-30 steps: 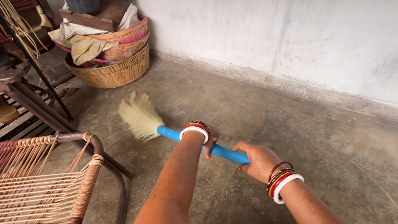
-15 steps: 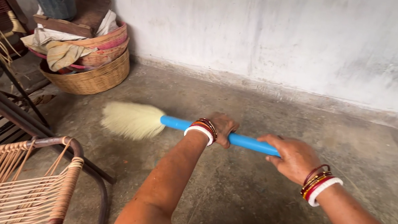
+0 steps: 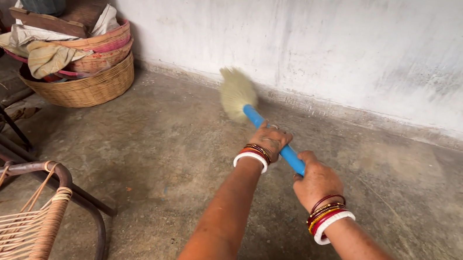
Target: The person sweeps a concrete floor with a blue-handled broom, moving along the base of a white wall and around a wicker basket and chair. The person uses both hands to guide the broom in short strokes, gathering dust and debris along the wall line.
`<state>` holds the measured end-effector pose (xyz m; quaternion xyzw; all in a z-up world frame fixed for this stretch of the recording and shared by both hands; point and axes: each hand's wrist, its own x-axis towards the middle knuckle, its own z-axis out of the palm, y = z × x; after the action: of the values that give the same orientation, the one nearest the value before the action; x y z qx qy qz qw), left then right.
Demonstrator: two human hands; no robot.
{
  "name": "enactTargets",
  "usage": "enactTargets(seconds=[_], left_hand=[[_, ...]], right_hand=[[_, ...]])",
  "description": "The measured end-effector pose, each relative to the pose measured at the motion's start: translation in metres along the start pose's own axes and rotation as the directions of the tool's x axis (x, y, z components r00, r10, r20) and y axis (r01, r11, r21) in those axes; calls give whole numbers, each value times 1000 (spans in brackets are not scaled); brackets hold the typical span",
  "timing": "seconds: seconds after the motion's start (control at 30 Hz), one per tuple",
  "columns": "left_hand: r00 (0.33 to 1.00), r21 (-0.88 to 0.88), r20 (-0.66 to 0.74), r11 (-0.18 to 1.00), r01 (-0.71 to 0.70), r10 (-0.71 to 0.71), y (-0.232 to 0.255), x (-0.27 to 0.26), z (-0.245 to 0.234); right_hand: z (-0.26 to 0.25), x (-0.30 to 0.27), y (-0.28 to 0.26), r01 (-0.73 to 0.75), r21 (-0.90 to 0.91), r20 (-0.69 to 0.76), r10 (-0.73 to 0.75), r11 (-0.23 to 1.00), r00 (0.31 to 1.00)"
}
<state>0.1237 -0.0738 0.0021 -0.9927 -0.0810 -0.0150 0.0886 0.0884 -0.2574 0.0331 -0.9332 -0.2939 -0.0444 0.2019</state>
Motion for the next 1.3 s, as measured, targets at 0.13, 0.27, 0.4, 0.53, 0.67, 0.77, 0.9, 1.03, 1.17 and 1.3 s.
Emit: enactTargets(seconds=[0.13,0.27,0.4,0.53,0.67,0.77,0.9,1.03,1.17,1.3], left_hand=[[998,36,-49,999,-32,33,4,2,22],[994,37,106,999,-20,16,-3,1,31],[989,36,148,999,16,-21,-16,0,32],[993,6,110,999,51,-51,-34,-7,47],[992,1,75,995,99,-99,-55,-10,67],[986,4,75,989,149,-149,-69,-24,66],[956,4,187,973,229,-225,-96,-34,77],[938,17,209,960,281,-278,-123,-54,82],[880,26,386,957,289,-276,-134,-79,65],[821,-6,518,958,286,-241,-145,-92,66]], right_hand=[[13,10,2,-29,18,26,29,999,999],[24,17,5,0,29,73,-2,1000,997],[22,17,-10,28,29,114,-31,999,993],[46,24,-15,73,42,116,-77,996,990],[66,29,-27,145,70,68,-150,987,986],[67,25,-45,166,85,90,-174,982,981],[67,18,-66,169,97,204,-186,981,961],[76,17,-75,215,157,254,-250,964,934],[93,19,-76,288,245,293,-354,926,888],[98,20,-74,351,323,314,-449,879,836]])
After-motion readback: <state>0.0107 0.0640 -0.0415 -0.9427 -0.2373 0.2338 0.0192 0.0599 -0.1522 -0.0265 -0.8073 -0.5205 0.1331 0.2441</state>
